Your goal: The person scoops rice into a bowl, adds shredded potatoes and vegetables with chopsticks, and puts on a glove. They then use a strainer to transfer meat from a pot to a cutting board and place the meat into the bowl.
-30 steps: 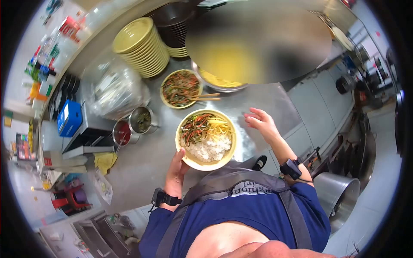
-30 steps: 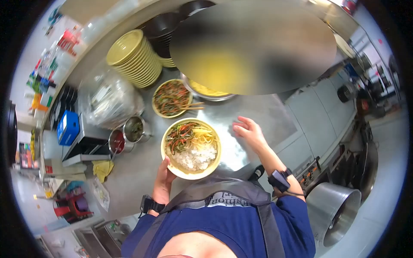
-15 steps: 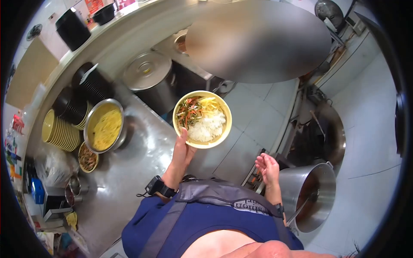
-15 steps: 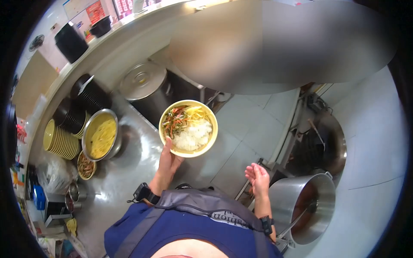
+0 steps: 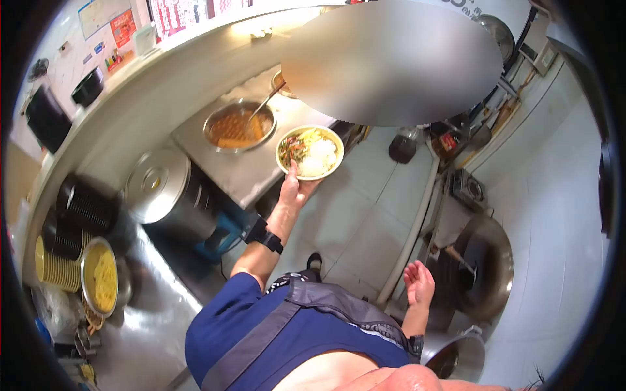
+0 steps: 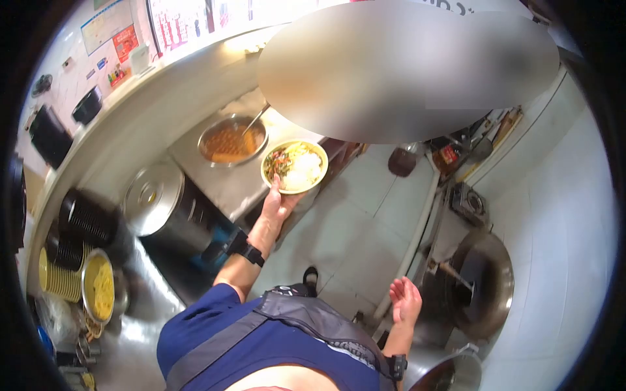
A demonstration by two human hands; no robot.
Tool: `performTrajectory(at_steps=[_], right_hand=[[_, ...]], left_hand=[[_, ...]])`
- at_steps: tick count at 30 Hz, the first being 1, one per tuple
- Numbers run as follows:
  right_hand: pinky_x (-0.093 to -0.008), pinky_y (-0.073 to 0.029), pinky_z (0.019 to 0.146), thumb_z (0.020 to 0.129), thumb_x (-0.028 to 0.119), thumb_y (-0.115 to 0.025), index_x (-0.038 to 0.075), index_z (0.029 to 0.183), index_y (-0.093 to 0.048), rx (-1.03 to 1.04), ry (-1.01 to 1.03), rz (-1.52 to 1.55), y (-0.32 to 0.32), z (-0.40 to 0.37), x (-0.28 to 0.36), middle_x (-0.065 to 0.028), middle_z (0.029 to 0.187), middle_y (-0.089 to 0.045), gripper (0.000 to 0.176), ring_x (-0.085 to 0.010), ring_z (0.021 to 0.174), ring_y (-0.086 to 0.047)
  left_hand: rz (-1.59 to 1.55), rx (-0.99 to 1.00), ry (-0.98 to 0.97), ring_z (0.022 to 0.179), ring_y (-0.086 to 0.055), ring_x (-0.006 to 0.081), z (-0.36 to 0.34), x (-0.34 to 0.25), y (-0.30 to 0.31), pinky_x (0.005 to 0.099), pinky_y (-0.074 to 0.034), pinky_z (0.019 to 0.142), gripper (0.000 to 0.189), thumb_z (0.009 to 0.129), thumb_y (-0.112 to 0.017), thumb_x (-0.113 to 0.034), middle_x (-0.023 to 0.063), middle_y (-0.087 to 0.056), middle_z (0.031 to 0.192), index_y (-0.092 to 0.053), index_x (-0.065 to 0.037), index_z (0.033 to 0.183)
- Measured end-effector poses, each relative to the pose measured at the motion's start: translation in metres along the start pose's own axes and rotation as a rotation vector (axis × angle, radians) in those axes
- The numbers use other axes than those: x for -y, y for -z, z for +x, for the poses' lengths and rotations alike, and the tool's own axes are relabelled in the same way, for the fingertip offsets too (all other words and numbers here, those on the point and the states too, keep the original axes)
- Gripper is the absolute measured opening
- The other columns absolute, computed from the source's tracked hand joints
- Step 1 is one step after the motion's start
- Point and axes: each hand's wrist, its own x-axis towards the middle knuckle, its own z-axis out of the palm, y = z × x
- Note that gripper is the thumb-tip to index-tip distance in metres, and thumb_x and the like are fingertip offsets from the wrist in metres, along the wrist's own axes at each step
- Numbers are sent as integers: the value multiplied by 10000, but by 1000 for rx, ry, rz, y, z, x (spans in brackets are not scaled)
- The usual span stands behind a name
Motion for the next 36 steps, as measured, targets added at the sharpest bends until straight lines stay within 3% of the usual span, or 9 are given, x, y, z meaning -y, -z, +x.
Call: performTrajectory(at_steps=[3, 6, 15, 19, 23, 26, 29, 31, 36], right_hand=[[-303, -546, 680, 968, 206, -546, 38, 1126, -597, -107, 28, 56, -6, 57, 40, -90, 945, -677, 236, -189, 804, -659], [-302, -545, 676, 968, 207, -545, 40, 1119, -599, -129, 38, 45, -26, 94, 74, -89, 942, -677, 231, -190, 802, -659], [-293, -525, 704, 966, 217, -548, 56, 1116, -611, -182, -101, 108, -64, 274, 104, -64, 934, -670, 229, -181, 828, -641], [-287, -517, 690, 957, 205, -565, 49, 1115, -608, -30, -135, 30, -109, 410, 128, -71, 927, -668, 226, -180, 816, -637], [-285, -532, 681, 963, 189, -552, 22, 1118, -601, 206, -181, -97, -188, 538, 165, -86, 930, -673, 233, -178, 808, -646], [-279, -536, 696, 971, 185, -538, 21, 1137, -594, 369, -162, -236, -251, 625, 190, -88, 942, -676, 239, -167, 814, -649], [-272, -537, 684, 972, 164, -532, 29, 1126, -602, 408, -119, -260, -302, 716, 193, -80, 939, -680, 216, -159, 787, -652], [-252, -533, 649, 940, 140, -573, 35, 1103, -617, 458, 12, -324, -354, 800, 182, -62, 910, -676, 199, -135, 761, -646], [-286, -515, 657, 805, 169, -719, 34, 1051, -637, 444, 328, -613, -430, 924, 131, -65, 884, -678, 293, -160, 732, -634]], left_hand=[[74, -124, -98, 1195, -539, 361, 110, 23, 35, 581, -513, 914, 486, 996, -438, -376, 157, -477, 1376, -324, -128, 1398], [120, -248, -222, 1117, -596, 337, 191, 41, 41, 518, -579, 823, 518, 967, -503, -399, 144, -526, 1315, -334, -149, 1387], [351, -699, -729, 918, -664, 256, 359, 98, 68, 368, -624, 626, 531, 917, -643, -235, 141, -582, 1182, -362, -82, 1341], [391, -989, -924, 913, -636, 214, 399, 122, 49, 351, -608, 675, 501, 867, -715, -219, 131, -601, 1139, -463, -54, 1268], [315, -789, -660, 1038, -578, 247, 422, 136, 73, 436, -480, 921, 536, 852, -733, -328, 86, -536, 1231, -499, -72, 1260], [370, -716, -72, 958, -585, 254, 422, 178, 35, 404, -527, 785, 540, 907, -659, -325, 107, -513, 1238, -424, -73, 1322], [768, -460, 409, 814, -622, 215, 463, 215, -40, 348, -524, 708, 520, 930, -607, -297, 88, -619, 975, -430, -96, 1375], [1655, -4, 133, 840, -645, 200, 558, 238, -70, 341, -519, 763, 418, 937, -571, -196, 99, -670, 960, -498, -19, 1308], [2034, 5, 13, 994, -629, 379, 738, 278, -53, 446, -483, 840, 465, 926, -520, -218, 279, -635, 1053, -464, 51, 1301]])
